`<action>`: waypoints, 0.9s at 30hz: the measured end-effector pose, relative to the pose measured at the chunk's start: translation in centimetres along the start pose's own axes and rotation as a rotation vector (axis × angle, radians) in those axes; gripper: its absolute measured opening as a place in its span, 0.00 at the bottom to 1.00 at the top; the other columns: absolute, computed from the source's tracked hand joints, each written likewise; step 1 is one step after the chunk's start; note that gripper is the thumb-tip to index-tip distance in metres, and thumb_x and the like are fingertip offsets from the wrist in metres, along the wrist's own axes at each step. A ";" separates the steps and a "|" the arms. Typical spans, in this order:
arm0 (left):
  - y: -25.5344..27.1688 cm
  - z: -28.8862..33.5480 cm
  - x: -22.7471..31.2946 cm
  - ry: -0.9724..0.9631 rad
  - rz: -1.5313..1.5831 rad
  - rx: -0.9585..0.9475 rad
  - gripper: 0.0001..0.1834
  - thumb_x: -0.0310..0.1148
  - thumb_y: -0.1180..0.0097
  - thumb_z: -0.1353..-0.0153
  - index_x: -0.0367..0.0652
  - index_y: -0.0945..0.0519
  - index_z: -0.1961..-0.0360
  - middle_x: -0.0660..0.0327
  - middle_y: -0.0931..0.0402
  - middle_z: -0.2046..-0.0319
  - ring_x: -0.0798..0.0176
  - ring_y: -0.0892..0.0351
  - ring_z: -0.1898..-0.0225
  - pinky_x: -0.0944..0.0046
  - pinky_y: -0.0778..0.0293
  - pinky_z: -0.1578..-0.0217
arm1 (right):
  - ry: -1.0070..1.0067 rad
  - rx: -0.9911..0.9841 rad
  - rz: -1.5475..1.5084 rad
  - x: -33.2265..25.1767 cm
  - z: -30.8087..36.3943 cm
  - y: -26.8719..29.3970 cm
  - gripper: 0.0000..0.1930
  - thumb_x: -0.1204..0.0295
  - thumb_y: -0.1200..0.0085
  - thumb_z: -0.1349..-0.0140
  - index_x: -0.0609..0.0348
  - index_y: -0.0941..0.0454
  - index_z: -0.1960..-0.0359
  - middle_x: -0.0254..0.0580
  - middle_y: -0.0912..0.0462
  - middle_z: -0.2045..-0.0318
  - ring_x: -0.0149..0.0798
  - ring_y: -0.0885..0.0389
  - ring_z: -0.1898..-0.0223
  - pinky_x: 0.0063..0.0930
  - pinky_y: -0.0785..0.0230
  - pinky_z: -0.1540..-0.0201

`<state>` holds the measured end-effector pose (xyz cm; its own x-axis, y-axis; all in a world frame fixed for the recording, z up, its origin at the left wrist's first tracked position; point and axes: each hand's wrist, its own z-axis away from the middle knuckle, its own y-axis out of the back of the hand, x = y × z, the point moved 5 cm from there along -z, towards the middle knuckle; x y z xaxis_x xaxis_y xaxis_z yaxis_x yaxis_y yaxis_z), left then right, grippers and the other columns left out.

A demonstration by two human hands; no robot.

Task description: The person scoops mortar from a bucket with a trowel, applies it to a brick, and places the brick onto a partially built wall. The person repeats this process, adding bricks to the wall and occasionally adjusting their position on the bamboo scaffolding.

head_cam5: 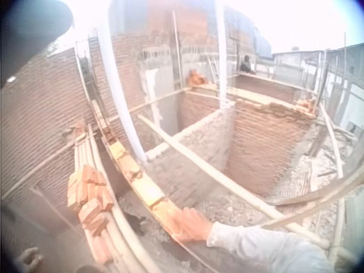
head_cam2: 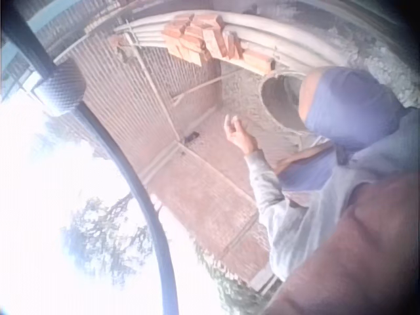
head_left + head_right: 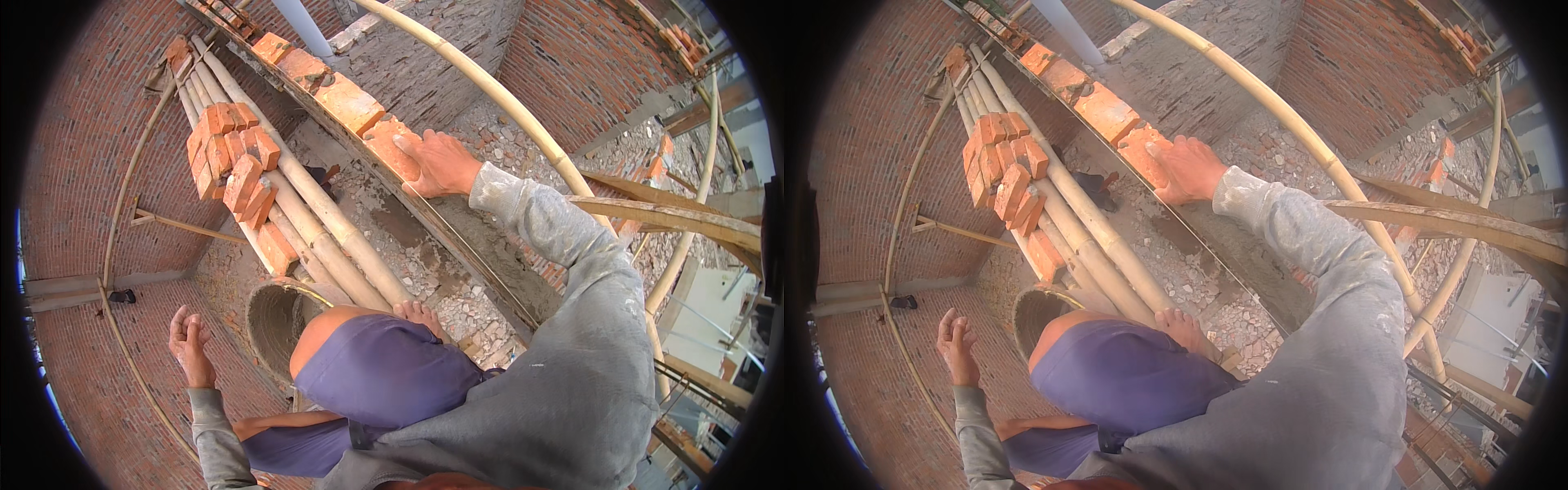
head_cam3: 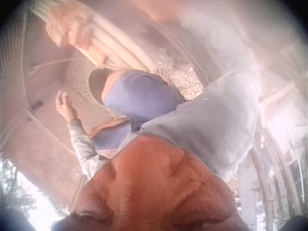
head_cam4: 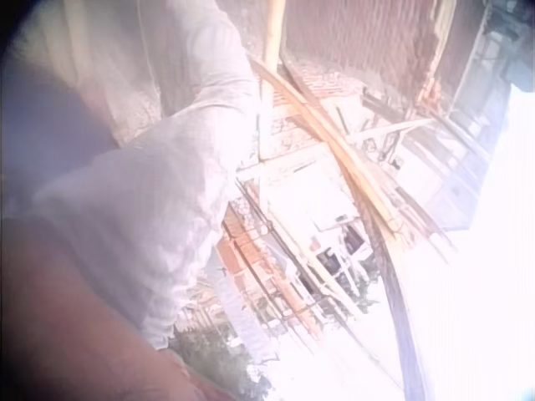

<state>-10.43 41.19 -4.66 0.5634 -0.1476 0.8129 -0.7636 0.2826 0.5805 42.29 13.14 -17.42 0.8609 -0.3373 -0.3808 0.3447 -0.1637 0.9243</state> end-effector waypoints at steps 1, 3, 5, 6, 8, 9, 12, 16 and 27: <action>1.0 -0.3 -1.3 0.033 -0.030 0.040 0.31 0.42 0.35 0.31 0.37 0.24 0.31 0.65 0.19 0.53 0.69 0.20 0.53 0.66 0.22 0.59 | -0.001 -0.004 0.004 0.0 0.1 0.0 0.46 0.48 0.33 0.45 0.58 0.30 0.27 0.65 0.19 0.59 0.63 0.19 0.55 0.54 0.24 0.50; 2.8 -0.9 -4.2 0.098 -0.080 0.085 0.34 0.46 0.34 0.33 0.39 0.25 0.31 0.64 0.20 0.51 0.67 0.20 0.51 0.61 0.22 0.59 | 0.003 0.023 -0.014 -0.1 0.4 0.2 0.45 0.50 0.33 0.46 0.60 0.30 0.28 0.64 0.19 0.59 0.63 0.19 0.54 0.53 0.24 0.49; 4.1 -1.1 -7.6 0.170 -0.136 0.092 0.37 0.50 0.33 0.35 0.41 0.25 0.30 0.62 0.21 0.49 0.63 0.21 0.50 0.55 0.22 0.58 | -0.014 0.022 -0.029 0.2 0.5 0.2 0.44 0.53 0.33 0.49 0.63 0.29 0.30 0.65 0.17 0.58 0.63 0.18 0.52 0.51 0.24 0.47; 4.4 -0.8 -9.7 0.267 -0.115 0.057 0.37 0.51 0.35 0.35 0.43 0.26 0.30 0.61 0.22 0.47 0.60 0.22 0.47 0.50 0.24 0.54 | -0.001 0.018 -0.035 0.2 0.5 0.1 0.45 0.52 0.33 0.48 0.62 0.30 0.29 0.65 0.18 0.59 0.63 0.18 0.53 0.52 0.25 0.48; 4.4 0.4 -13.6 0.481 -0.095 -0.013 0.37 0.54 0.38 0.35 0.46 0.27 0.30 0.59 0.24 0.43 0.54 0.24 0.43 0.40 0.28 0.46 | 0.031 0.008 -0.045 0.2 0.4 -0.2 0.47 0.49 0.33 0.46 0.59 0.32 0.26 0.64 0.21 0.59 0.64 0.19 0.55 0.53 0.25 0.50; 4.0 1.1 -15.2 0.565 -0.069 -0.043 0.40 0.55 0.38 0.36 0.47 0.28 0.27 0.59 0.24 0.44 0.53 0.24 0.43 0.41 0.26 0.49 | 0.023 -0.006 -0.044 0.3 0.3 -0.4 0.47 0.49 0.33 0.46 0.59 0.32 0.26 0.64 0.21 0.59 0.63 0.19 0.55 0.53 0.25 0.50; 2.0 2.8 -16.7 0.707 -0.043 -0.141 0.46 0.57 0.38 0.38 0.49 0.34 0.22 0.58 0.24 0.43 0.51 0.25 0.42 0.41 0.24 0.56 | 0.033 -0.002 -0.036 0.2 0.4 -0.2 0.48 0.48 0.33 0.46 0.57 0.32 0.25 0.64 0.21 0.60 0.63 0.19 0.56 0.54 0.25 0.51; -1.2 3.8 -13.7 0.679 -0.191 -0.321 0.53 0.58 0.37 0.39 0.49 0.42 0.18 0.53 0.30 0.31 0.43 0.30 0.33 0.32 0.26 0.51 | -0.010 -0.104 -0.001 -0.3 0.3 2.1 0.49 0.43 0.30 0.48 0.59 0.30 0.28 0.60 0.17 0.58 0.59 0.18 0.53 0.52 0.25 0.47; -4.4 3.0 -5.6 0.329 -0.346 -0.295 0.46 0.40 0.30 0.38 0.46 0.36 0.20 0.45 0.36 0.25 0.39 0.39 0.23 0.43 0.40 0.26 | 0.652 0.268 0.158 -18.5 -14.8 12.1 0.23 0.62 0.32 0.38 0.66 0.17 0.46 0.55 0.13 0.61 0.55 0.13 0.56 0.47 0.20 0.52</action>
<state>-11.18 37.96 -11.65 0.8703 0.0117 0.4924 -0.4229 0.5304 0.7347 36.12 31.09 1.20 0.9699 0.2322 -0.0737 0.1660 -0.4089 0.8974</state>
